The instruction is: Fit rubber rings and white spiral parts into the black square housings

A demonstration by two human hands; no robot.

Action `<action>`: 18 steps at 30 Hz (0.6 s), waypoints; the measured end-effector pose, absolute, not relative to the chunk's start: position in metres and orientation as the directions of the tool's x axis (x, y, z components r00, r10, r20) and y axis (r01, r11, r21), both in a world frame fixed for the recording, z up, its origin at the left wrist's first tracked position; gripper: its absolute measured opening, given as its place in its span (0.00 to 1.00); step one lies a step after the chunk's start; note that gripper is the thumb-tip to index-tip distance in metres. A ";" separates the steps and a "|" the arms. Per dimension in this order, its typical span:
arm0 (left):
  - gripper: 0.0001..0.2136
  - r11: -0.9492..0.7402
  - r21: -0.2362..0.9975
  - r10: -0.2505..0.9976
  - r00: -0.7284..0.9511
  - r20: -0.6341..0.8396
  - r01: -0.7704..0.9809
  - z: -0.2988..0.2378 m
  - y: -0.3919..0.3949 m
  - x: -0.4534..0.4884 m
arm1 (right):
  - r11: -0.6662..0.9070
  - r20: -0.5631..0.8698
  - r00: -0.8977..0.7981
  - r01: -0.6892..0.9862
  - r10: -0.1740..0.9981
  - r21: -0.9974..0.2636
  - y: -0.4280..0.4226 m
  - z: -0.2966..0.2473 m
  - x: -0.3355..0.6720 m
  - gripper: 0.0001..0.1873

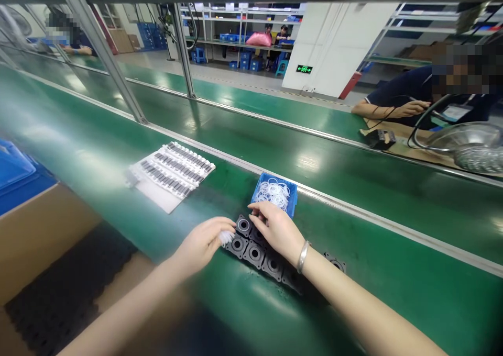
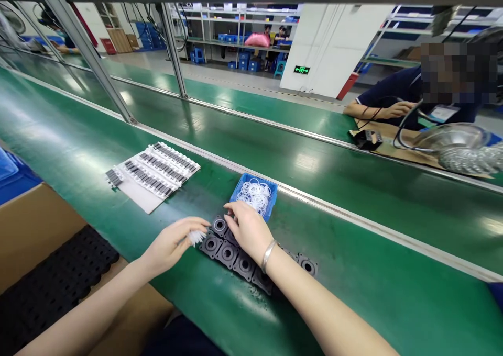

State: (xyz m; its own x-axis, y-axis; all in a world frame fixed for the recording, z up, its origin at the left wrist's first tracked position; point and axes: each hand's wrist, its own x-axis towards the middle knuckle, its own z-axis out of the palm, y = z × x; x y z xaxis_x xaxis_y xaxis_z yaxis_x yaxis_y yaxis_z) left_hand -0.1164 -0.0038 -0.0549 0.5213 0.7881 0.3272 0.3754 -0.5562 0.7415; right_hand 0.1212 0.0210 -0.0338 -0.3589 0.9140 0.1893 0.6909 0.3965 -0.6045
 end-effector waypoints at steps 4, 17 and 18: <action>0.14 -0.818 0.443 0.555 0.703 0.445 0.365 -0.063 -0.004 -0.108 | 0.478 0.218 -0.440 0.656 0.871 -0.584 0.007 -0.033 0.131 0.19; 0.12 -0.383 0.856 0.881 0.416 0.225 0.348 -0.036 -0.007 -0.092 | 0.453 0.277 -0.370 0.574 0.887 -0.682 -0.012 -0.003 0.133 0.12; 0.11 -0.261 0.919 0.918 0.369 0.143 0.294 -0.032 -0.007 -0.088 | 0.402 0.234 -0.356 0.533 0.905 -0.745 -0.013 0.002 0.131 0.10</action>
State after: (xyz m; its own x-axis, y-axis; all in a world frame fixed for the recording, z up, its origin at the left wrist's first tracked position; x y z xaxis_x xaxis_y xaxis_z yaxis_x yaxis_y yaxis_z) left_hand -0.0880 -0.0075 -0.0318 0.3686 0.9184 0.1434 0.2937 -0.2614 0.9195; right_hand 0.1307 -0.0134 0.0016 -0.3559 0.9047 0.2344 0.5326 0.4024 -0.7445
